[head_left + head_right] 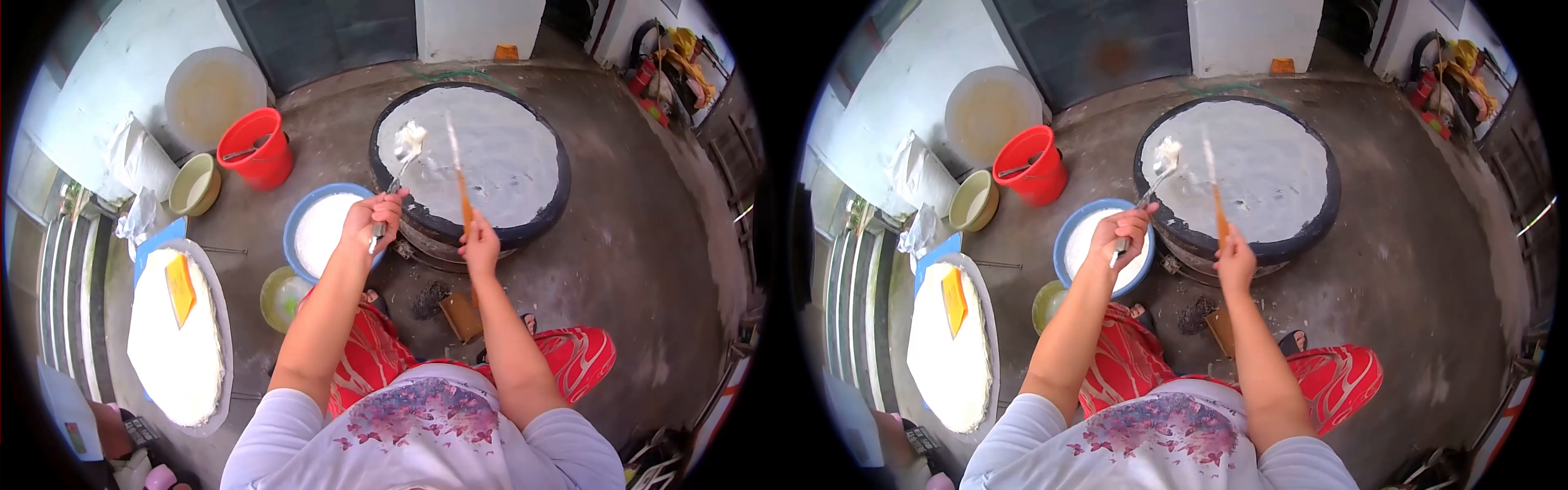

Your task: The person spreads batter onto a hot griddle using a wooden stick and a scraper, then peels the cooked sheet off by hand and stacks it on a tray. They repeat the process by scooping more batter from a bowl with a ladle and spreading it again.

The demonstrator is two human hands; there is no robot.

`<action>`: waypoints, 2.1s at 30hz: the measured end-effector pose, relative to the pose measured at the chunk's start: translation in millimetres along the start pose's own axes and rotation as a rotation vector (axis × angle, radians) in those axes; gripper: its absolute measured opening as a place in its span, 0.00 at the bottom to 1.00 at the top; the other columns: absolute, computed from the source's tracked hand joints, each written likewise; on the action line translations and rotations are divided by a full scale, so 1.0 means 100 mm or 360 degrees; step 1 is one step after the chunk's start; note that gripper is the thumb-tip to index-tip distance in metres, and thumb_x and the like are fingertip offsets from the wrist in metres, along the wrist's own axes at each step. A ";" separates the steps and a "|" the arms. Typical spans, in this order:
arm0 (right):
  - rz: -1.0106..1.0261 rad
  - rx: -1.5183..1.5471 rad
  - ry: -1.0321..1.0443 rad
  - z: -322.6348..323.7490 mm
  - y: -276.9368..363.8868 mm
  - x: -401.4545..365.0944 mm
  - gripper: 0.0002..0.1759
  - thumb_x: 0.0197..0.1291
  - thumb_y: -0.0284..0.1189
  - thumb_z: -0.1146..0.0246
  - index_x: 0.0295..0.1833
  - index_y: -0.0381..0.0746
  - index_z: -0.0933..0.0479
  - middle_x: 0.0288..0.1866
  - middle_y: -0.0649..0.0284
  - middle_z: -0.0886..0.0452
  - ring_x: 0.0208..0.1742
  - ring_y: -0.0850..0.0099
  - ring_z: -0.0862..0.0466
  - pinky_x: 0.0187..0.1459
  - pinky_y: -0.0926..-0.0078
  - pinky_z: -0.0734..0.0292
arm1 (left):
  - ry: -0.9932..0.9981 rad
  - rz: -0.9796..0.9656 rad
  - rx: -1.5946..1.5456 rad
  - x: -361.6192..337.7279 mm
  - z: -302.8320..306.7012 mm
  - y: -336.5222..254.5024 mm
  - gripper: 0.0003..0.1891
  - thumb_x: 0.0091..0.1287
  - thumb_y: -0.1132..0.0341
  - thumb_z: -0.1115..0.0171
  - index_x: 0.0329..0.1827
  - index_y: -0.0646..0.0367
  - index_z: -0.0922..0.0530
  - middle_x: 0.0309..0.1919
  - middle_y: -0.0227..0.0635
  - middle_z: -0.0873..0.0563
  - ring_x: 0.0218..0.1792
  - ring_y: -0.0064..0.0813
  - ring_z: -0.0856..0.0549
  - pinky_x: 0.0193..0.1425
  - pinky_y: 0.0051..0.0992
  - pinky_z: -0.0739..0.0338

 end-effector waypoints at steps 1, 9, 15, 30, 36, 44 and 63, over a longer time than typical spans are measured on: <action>-0.0199 -0.0048 -0.0069 0.08 0.00 0.05 0.18 0.61 0.32 0.49 0.56 0.43 0.28 0.30 0.52 0.19 0.26 0.66 0.18 0.31 0.72 0.24 | 0.0281 0.0117 -0.0258 -0.07 -0.04 0.01 0.17 0.67 0.73 0.61 0.55 0.76 0.38 0.23 0.31 0.31 0.16 0.17 0.33 0.15 0.16 0.35; 0.0171 -0.0592 0.1197 -0.35 -0.22 -0.33 0.18 0.63 0.35 0.47 0.55 0.40 0.28 0.37 0.69 0.22 0.30 0.78 0.25 0.35 0.78 0.27 | 0.0513 0.0012 -0.0142 -0.84 -0.11 -0.32 0.19 0.68 0.71 0.60 0.58 0.75 0.39 0.24 0.31 0.31 0.18 0.16 0.34 0.16 0.15 0.36; 0.0466 -0.0536 0.0308 0.07 -0.48 -0.19 0.16 0.61 0.31 0.48 0.53 0.38 0.27 0.50 0.51 0.23 0.51 0.62 0.22 0.52 0.72 0.28 | -0.0372 -0.0411 0.0285 -1.31 0.70 -0.83 0.17 0.69 0.67 0.61 0.52 0.74 0.38 0.23 0.32 0.32 0.16 0.15 0.35 0.14 0.14 0.38; -0.0271 0.0157 0.0142 1.25 -0.50 -0.43 0.31 0.54 0.16 0.45 0.65 0.41 0.40 0.35 0.63 0.25 0.18 0.79 0.26 0.14 0.84 0.33 | -0.0830 -0.0839 0.0651 -1.56 2.27 -0.22 0.18 0.68 0.60 0.57 0.49 0.65 0.28 0.46 0.46 0.20 0.46 0.39 0.20 0.49 0.38 0.23; -0.0312 0.0110 0.0053 1.35 -0.52 -0.16 0.29 0.55 0.18 0.46 0.64 0.40 0.40 0.34 0.66 0.25 0.18 0.81 0.28 0.15 0.85 0.35 | -0.0897 -0.1030 0.0725 -1.79 2.78 -0.17 0.17 0.67 0.63 0.56 0.51 0.66 0.29 0.46 0.45 0.20 0.45 0.36 0.19 0.49 0.36 0.24; -0.0534 -0.0177 -0.0006 1.33 -0.52 0.07 0.25 0.63 0.29 0.52 0.67 0.51 0.39 0.35 0.62 0.21 0.22 0.80 0.26 0.19 0.81 0.32 | -0.0855 -0.1571 0.0811 -2.03 2.09 0.36 0.19 0.68 0.58 0.58 0.52 0.63 0.29 0.50 0.38 0.21 0.53 0.32 0.25 0.60 0.32 0.35; -0.0045 -0.0725 -0.0266 1.39 -0.68 0.69 0.19 0.62 0.30 0.52 0.59 0.45 0.30 0.42 0.57 0.19 0.34 0.65 0.19 0.36 0.70 0.24 | -0.0868 -0.2613 0.3248 -1.88 1.42 0.97 0.32 0.65 0.50 0.55 0.66 0.65 0.43 0.65 0.51 0.44 0.67 0.50 0.49 0.68 0.45 0.58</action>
Point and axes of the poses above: each hand's wrist, its own x-axis towards the middle knuckle, its own z-axis out of the back of the hand, y = z × x, the point moved 2 cm from there along x, towards the middle knuckle
